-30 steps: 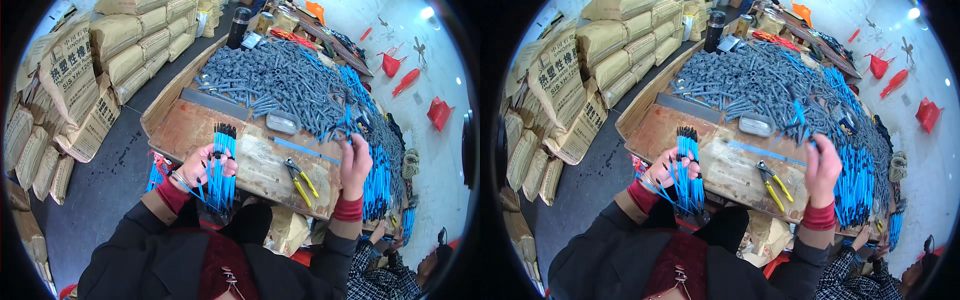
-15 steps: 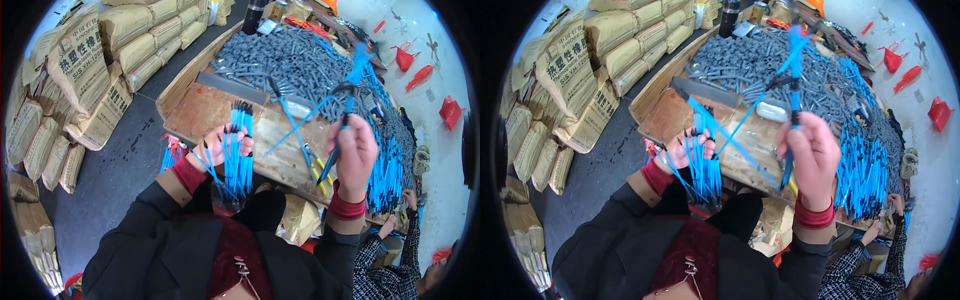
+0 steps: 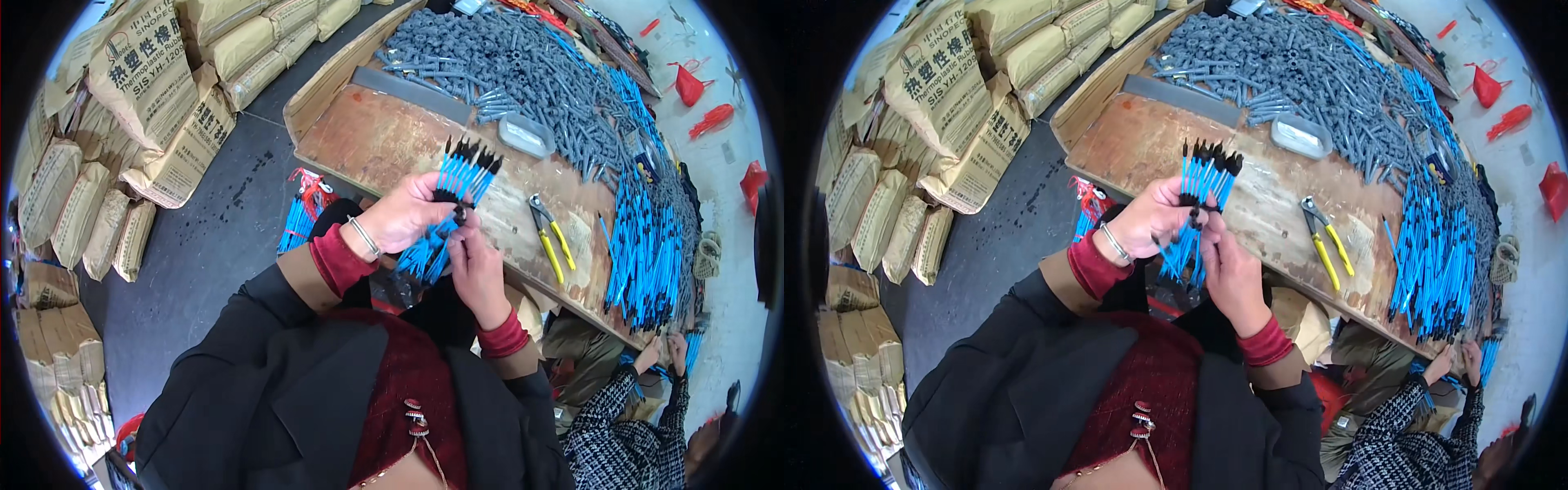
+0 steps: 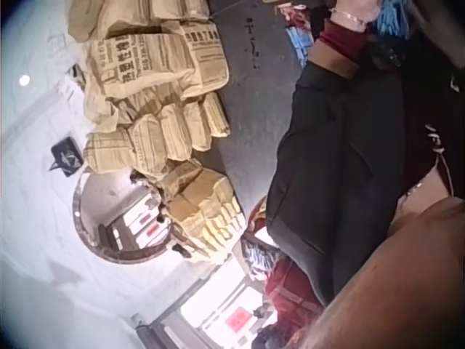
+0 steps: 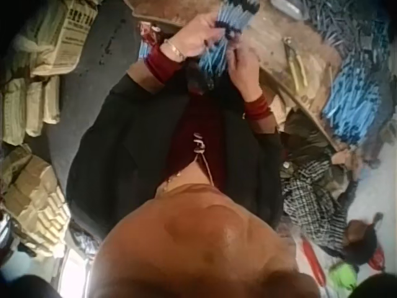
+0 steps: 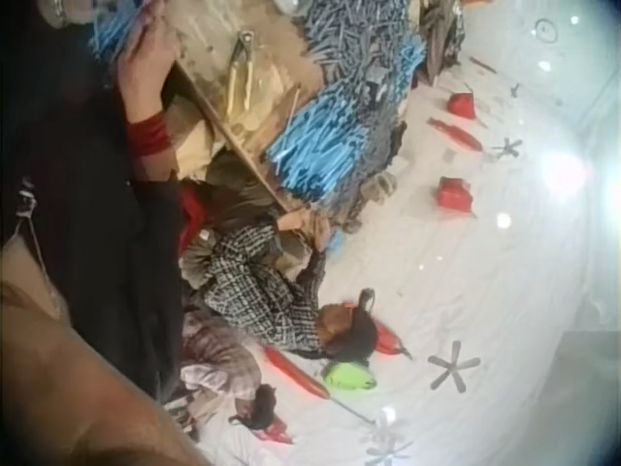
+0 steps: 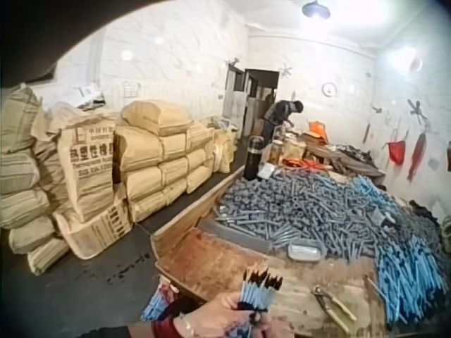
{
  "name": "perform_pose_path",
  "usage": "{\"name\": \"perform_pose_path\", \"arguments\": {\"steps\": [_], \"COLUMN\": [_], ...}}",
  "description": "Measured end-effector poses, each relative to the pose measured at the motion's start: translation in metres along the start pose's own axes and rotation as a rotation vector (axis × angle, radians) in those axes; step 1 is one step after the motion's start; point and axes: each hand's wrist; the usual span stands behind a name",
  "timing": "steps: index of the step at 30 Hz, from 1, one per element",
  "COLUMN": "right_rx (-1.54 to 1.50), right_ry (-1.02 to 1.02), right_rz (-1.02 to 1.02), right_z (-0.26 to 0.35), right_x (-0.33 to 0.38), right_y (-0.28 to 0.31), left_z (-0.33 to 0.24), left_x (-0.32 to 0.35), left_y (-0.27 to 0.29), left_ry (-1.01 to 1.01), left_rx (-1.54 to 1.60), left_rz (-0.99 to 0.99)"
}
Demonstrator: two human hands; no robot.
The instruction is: The person bundles blue plastic parts together with rubber bands, then trims them with wire cutters.
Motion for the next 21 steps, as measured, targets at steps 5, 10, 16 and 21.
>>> {"name": "perform_pose_path", "arguments": {"steps": [5,10,16,21], "right_rx": [-0.093,-0.023,-0.057,-0.097], "right_ry": [0.125,-0.053,0.045,0.258], "right_rz": [0.084,-0.124,-0.315,-0.326], "right_z": [-0.013,-0.023,-0.012,0.012], "right_x": [0.018,-0.004,-0.037,-0.08], "right_y": [0.008,0.038,0.059,0.057], "left_z": [0.01,0.011,0.013,0.018], "left_x": [0.02,-0.007,-0.01,-0.008], "left_y": [-0.009,0.004,-0.006,-0.005], "left_ry": [0.015,-0.281,-0.179,-0.143], "left_rx": [-0.114,-0.438,-0.214,-0.411], "left_rz": [0.02,-0.163,-0.168,-0.193]}}
Point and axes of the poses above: each hand's wrist, its own x-axis away from the middle knuckle, its own y-axis out of the back of the hand, z = x × y, and after that the axes turned 10 degrees about x, right-handed
